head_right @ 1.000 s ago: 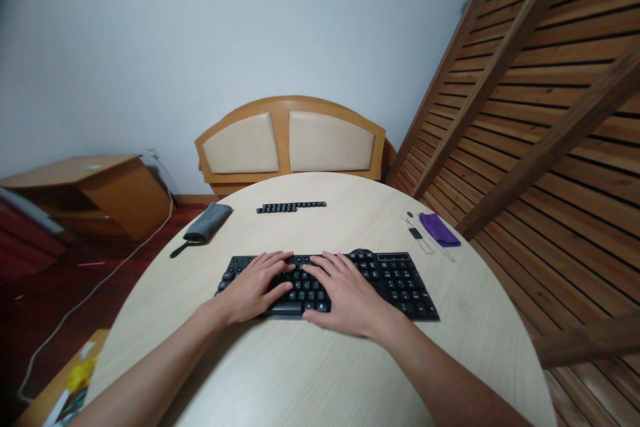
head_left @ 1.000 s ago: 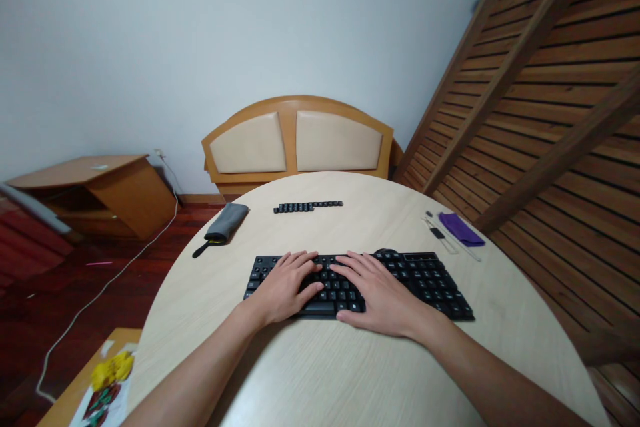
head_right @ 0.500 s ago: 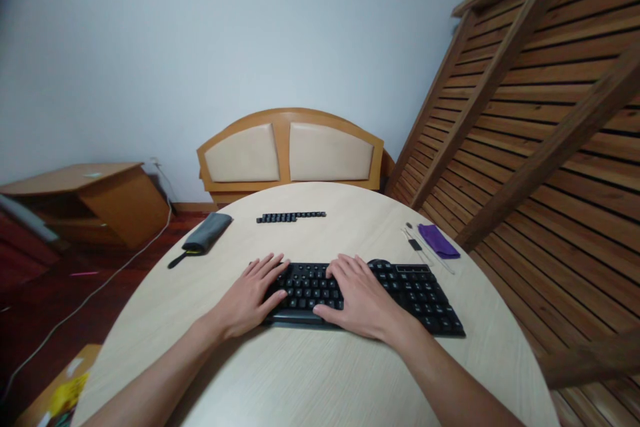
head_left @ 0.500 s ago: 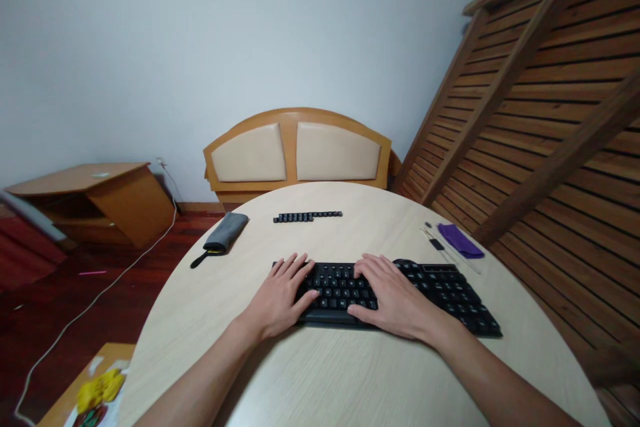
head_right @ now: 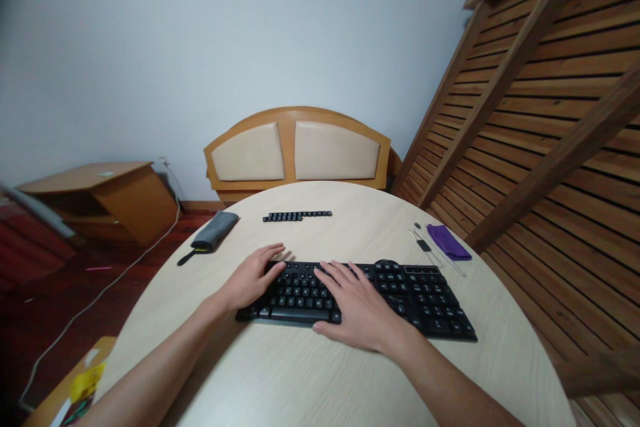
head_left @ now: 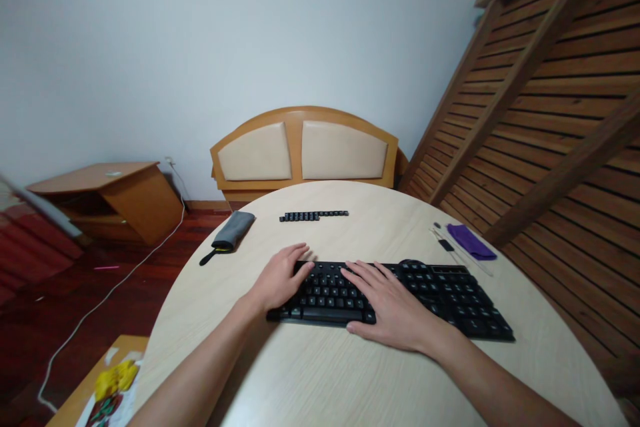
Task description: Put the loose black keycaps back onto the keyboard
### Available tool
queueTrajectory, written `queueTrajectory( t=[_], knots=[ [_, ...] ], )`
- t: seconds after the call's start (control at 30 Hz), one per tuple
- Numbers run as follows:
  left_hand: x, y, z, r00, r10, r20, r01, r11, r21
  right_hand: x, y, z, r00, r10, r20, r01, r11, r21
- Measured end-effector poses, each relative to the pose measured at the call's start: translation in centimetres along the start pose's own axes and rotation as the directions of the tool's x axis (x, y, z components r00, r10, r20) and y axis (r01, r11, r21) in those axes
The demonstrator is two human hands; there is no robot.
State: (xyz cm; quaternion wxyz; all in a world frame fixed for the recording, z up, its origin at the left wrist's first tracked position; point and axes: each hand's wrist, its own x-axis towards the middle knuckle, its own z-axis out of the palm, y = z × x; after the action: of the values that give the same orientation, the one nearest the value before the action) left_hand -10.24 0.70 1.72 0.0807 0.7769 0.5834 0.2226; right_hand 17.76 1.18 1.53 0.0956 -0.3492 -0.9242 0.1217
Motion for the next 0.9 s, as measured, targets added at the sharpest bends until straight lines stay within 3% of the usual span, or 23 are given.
queueTrajectory(
  t=[0.07,0.2,0.37,0.53,0.7,0.9],
  knots=[
    [1.8,-1.9,-0.4,0.99,-0.108,-0.095,0.113,0.993,0.046,0.0,0.0,-0.1,1.0,0.0,0.007,0.0,1.0,0.011],
    [5.2,-6.0,-1.1,0.947,-0.296,-0.123,0.317,0.923,0.218,0.0,0.1,0.0,1.0,0.0,0.008,-0.001,1.0,0.025],
    [8.1,-9.3,-1.3,0.92,-0.376,-0.109,0.391,0.871,0.297,-0.1,0.2,0.0,1.0,0.004,0.007,-0.004,0.999,0.036],
    [9.9,-10.5,-0.6,0.911,-0.399,-0.106,0.409,0.841,0.354,-0.2,0.2,-0.1,1.0,0.008,0.02,-0.009,0.999,0.048],
    [9.9,-10.7,-0.2,0.898,-0.419,-0.136,0.439,0.828,0.35,-0.2,0.3,0.0,1.0,0.001,0.017,-0.002,0.999,0.053],
    [6.4,-10.0,-1.3,0.904,-0.416,-0.101,0.428,0.863,0.269,-0.2,0.3,0.0,1.0,-0.015,0.0,0.015,0.998,0.061]
  ],
)
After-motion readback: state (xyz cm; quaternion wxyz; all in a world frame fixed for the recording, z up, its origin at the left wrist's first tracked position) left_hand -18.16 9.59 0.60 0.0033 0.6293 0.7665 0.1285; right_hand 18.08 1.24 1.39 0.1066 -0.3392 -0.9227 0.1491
